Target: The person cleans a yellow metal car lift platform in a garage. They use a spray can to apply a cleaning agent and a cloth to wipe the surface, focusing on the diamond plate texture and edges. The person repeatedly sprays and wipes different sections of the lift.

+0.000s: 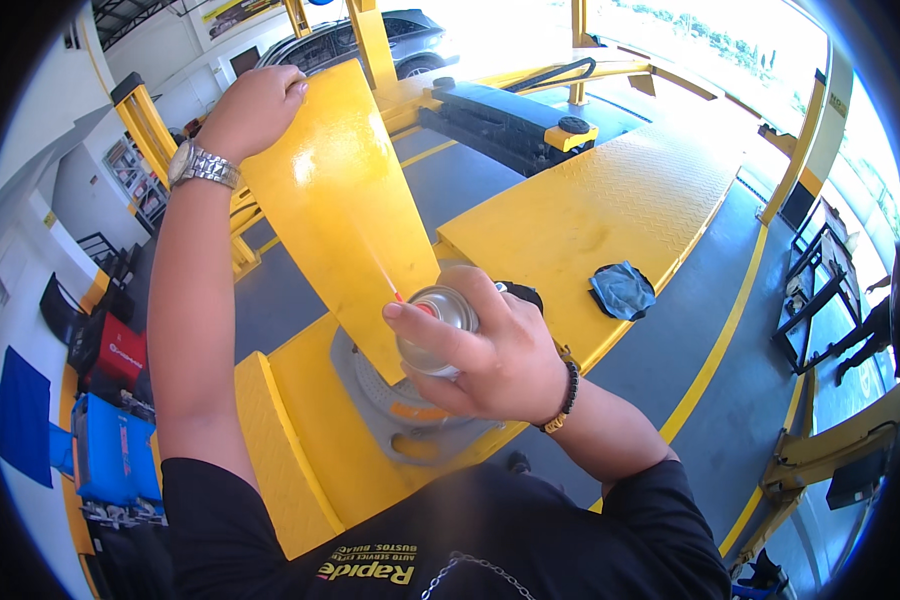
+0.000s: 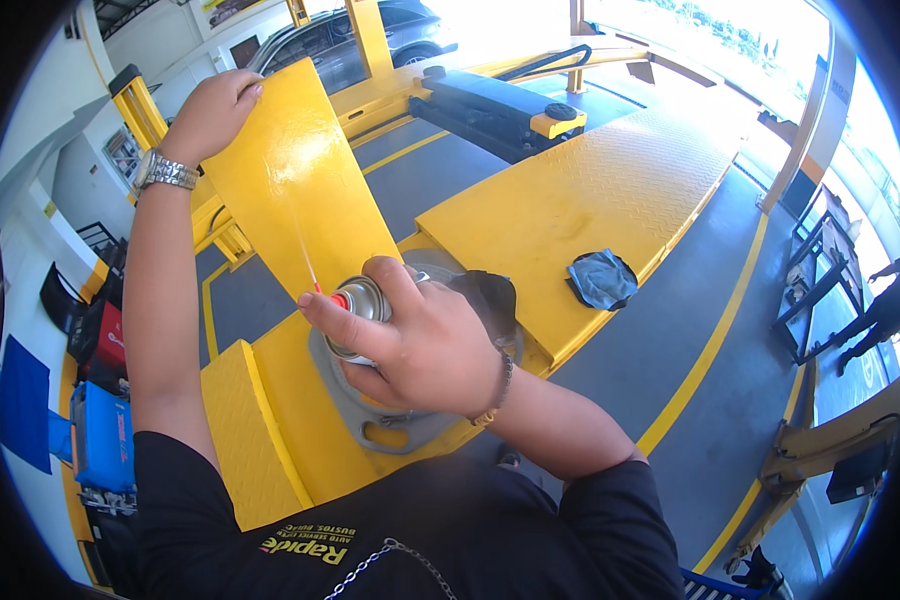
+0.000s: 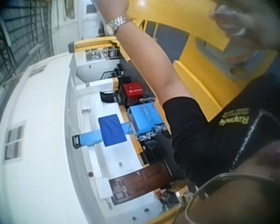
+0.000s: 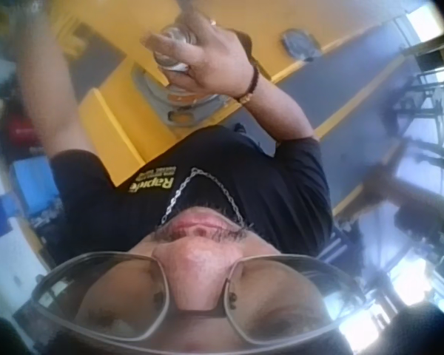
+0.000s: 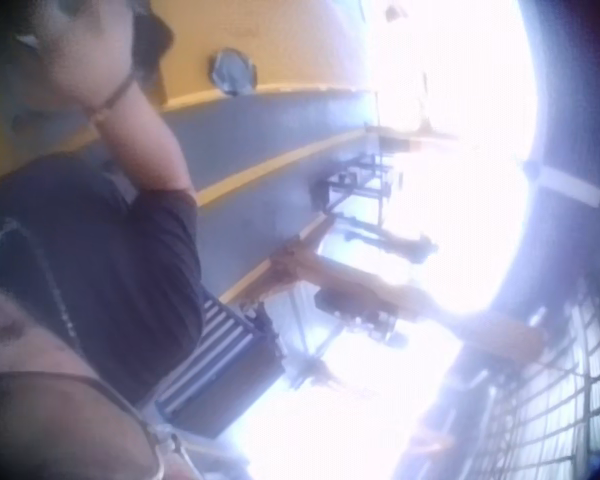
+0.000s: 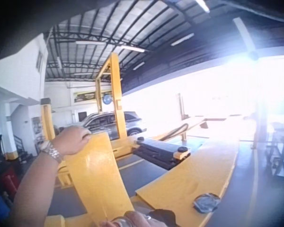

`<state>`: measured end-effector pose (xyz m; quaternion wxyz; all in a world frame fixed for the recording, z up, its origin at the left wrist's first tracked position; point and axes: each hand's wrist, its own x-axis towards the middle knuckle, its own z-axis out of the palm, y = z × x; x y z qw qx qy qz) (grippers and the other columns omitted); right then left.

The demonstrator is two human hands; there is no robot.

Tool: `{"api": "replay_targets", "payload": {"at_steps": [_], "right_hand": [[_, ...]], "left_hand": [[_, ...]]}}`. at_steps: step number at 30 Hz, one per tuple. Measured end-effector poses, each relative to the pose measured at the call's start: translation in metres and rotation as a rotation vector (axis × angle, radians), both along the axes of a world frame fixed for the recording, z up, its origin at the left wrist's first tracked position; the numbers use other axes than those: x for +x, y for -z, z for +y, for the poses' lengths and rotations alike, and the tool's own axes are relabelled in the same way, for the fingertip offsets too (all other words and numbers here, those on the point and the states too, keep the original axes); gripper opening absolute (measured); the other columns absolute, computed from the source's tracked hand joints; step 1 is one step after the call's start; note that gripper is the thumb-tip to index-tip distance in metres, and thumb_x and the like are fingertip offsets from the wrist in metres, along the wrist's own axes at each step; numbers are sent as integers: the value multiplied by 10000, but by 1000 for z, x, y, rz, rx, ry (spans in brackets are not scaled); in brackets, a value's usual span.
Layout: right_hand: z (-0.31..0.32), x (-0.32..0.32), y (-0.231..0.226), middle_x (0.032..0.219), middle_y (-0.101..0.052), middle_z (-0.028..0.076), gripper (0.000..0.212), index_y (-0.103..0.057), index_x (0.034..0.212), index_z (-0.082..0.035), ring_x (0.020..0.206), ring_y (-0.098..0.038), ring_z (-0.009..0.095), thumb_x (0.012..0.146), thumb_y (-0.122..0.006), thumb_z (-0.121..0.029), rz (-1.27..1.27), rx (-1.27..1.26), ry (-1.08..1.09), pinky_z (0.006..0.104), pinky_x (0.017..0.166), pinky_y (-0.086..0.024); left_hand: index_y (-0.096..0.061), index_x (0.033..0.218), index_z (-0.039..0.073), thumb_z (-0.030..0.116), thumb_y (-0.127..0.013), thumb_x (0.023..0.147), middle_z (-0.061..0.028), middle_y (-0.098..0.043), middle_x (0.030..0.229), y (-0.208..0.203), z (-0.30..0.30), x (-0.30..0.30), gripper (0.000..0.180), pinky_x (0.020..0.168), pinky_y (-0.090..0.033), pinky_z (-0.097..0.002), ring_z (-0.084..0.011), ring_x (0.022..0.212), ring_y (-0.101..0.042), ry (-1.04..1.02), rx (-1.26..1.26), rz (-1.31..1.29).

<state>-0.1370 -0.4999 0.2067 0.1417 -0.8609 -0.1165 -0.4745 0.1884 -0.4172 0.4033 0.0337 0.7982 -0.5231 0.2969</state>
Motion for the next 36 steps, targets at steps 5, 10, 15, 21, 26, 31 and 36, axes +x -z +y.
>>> {"api": "replay_targets", "payload": {"at_steps": [5, 10, 15, 21, 26, 31, 36], "right_hand": [[13, 3, -1, 1170, -563, 207, 723, -597, 1432, -282, 794, -693, 300, 746, -823, -248, -18, 36, -105, 384, 655, -581], [17, 3, 12, 1161, -569, 187, 675, -613, 1407, -267, 769, -690, 305, 764, -820, -249, -29, 125, -108, 393, 635, -576], [16, -15, 40, 1150, -612, 180, 661, -669, 1331, -198, 811, -716, 313, 707, -887, -208, 158, 135, -72, 384, 660, -597], [-12, -35, 84, 1196, -593, 163, 646, -657, 1358, -228, 786, -710, 314, 743, -854, -248, 276, 212, 85, 398, 653, -591], [-26, -30, 50, 1190, -592, 160, 662, -664, 1348, -198, 828, -723, 320, 724, -884, -212, 19, 230, -4, 397, 670, -607], [-38, -36, 44, 1170, -616, 156, 680, -660, 1358, -201, 866, -721, 317, 719, -894, -212, 90, 231, -39, 413, 700, -604], [-130, -28, 79, 1221, -647, 182, 779, -530, 1483, -99, 1061, -693, 376, 801, -877, -247, 12, 544, 231, 448, 922, -563]], "left_hand": [[-636, 1363, 37, 328, -491, 1102, -175, -722, 1235, 10, 3, 17, 417, 967, -547, -445, -362, 1114, -695, 83, -96, -9], [-634, 1378, 91, 391, -459, 1106, -173, -726, 1203, 24, -7, -11, 441, 1000, -544, -496, -372, 1089, -707, -43, -120, -192], [-590, 1450, 131, 424, -477, 1100, -156, -710, 1218, 48, -4, -17, 470, 1017, -522, -507, -365, 1036, -730, -145, -177, -405], [-522, 1536, 172, 440, -503, 1096, -118, -693, 1274, 70, -6, 2, 516, 941, -529, -520, -317, 963, -742, -130, -266, -628], [-425, 1616, 321, 474, -488, 1097, -156, -636, 1398, 72, -9, -1, 545, 1004, -505, -552, -329, 975, -756, -226, -205, -614], [-399, 1619, 408, 534, -507, 1071, -167, -598, 1439, 73, -3, 0, 573, 1046, -482, -584, -354, 1030, -750, -163, -182, -665], [-351, 1636, 398, 615, -518, 1040, -194, -540, 1511, 74, 1, -2, 656, 1074, -473, -637, -371, 1133, -731, -177, -134, -728]]}}
